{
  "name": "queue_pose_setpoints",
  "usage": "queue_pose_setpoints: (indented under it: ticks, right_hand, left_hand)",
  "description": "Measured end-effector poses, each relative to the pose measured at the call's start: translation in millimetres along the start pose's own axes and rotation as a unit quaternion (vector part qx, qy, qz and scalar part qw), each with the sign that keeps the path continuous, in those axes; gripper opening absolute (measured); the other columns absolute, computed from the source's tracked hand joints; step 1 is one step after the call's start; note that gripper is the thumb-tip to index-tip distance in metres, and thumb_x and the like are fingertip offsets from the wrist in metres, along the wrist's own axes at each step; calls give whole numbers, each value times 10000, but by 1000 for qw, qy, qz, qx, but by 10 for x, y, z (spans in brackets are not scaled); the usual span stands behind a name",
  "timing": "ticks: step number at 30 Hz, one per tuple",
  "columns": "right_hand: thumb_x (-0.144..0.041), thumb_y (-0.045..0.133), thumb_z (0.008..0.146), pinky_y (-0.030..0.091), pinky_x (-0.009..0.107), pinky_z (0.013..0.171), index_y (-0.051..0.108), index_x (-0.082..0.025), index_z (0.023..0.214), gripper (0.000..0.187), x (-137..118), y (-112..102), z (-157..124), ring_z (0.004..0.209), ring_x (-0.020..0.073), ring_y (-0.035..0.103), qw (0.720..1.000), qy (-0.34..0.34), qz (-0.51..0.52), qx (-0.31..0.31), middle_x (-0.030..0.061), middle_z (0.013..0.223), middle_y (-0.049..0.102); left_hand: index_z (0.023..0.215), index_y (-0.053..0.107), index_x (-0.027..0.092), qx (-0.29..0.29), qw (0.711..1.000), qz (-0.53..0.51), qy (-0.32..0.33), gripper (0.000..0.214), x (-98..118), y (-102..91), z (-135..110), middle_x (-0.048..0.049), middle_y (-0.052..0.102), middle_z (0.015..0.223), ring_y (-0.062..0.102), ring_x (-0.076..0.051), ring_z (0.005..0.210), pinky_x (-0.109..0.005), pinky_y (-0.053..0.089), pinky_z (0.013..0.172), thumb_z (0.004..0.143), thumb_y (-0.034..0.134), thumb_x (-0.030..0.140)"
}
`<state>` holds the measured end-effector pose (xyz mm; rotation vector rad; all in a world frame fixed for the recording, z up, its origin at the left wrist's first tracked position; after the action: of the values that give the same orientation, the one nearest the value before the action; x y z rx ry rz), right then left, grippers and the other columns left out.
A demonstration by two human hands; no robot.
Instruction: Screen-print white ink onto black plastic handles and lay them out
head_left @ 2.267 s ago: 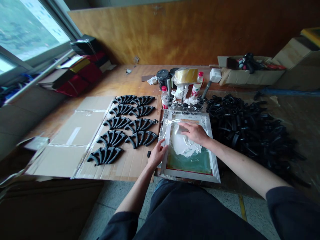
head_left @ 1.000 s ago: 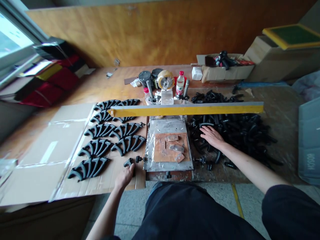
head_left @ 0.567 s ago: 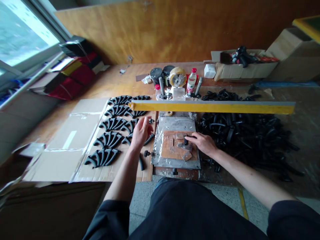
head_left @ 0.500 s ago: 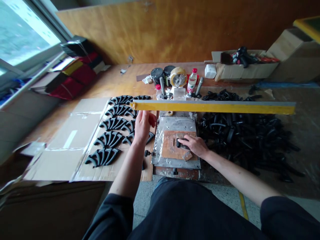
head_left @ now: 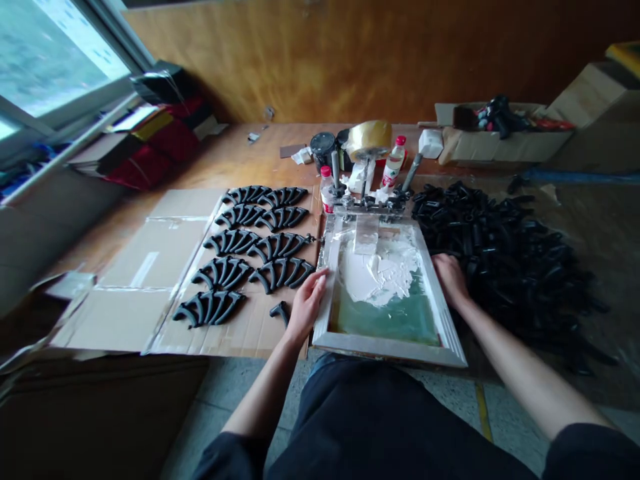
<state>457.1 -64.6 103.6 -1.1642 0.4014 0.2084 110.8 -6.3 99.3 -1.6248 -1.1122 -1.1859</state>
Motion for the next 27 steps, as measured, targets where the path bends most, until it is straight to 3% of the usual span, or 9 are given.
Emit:
queue_pose_setpoints:
  ticks: [2,5,8,11,13,15,21,27]
  right_hand:
    - [-235,452,931,490,408,839,677,-166,948,236,62,-152,223,894,221,587,999,22,-15,39,114,957,631]
    - [-256,572,851,441,444,940,640,-176,1147,314,-357,-149,617,1077,283,537,998,-23,-28,52,138,1194,573]
    - [-321,721,741,421,454,945,575,-160,1244,548,-1032,71,915,1146,319,484,993,-107,-59,-7,145,1303,509]
    - [-340,757,708,446,383,842,646,-163,1036,389,-1386,329,1027,1011,282,544,982,-117,-90,-115,115,1091,612]
    - [-352,741,726,436,321,756,651,-185,915,268,-1437,425,1008,904,236,576,973,-105,-95,-181,75,975,638]
    - [-376,708,754,405,286,693,646,-207,885,223,-1424,418,968,841,209,589,969,-94,-98,-208,48,922,653]
    - [-377,611,812,353,274,613,609,-200,950,224,-1306,184,834,761,211,604,974,-65,-137,-171,61,862,691]
    - [-289,545,853,391,294,649,595,-168,939,156,-1291,241,481,784,234,615,972,-53,-177,-147,111,827,687]
  left_hand:
    - [1297,542,215,-7,999,-21,-33,572,-253,39,-42,-3,618,798,537,-118,660,-208,417,599,821,583,530]
    - [1320,508,223,-1,999,-7,-35,602,-417,59,-35,35,540,696,477,-92,592,-187,374,551,802,611,514]
    - [1292,532,222,0,1000,9,-27,565,-448,59,-10,47,498,665,445,-85,585,-180,353,541,809,602,505]
    - [1282,537,224,0,999,7,-36,549,-478,56,-6,46,498,674,444,-88,590,-182,351,537,814,591,504]
    - [1278,540,218,2,999,6,-40,550,-500,54,-9,44,502,680,452,-91,596,-187,366,549,811,591,505]
    - [1270,543,214,5,999,9,-42,542,-519,54,-8,41,508,694,467,-95,610,-193,382,569,816,584,506]
    - [1263,549,210,8,999,35,-39,524,-553,48,16,47,502,677,474,-97,606,-203,392,587,826,568,498]
    - [1260,548,224,6,997,64,-45,501,-569,56,29,40,520,684,488,-105,619,-210,398,597,837,550,493]
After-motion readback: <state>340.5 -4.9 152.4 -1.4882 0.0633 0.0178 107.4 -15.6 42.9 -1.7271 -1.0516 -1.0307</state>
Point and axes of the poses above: each hand's wrist, its own z-axis towards the middle knuckle, its own y-axis out of the palm, x = y × z, the point moved 9 cm from there along z, towards the middle knuckle
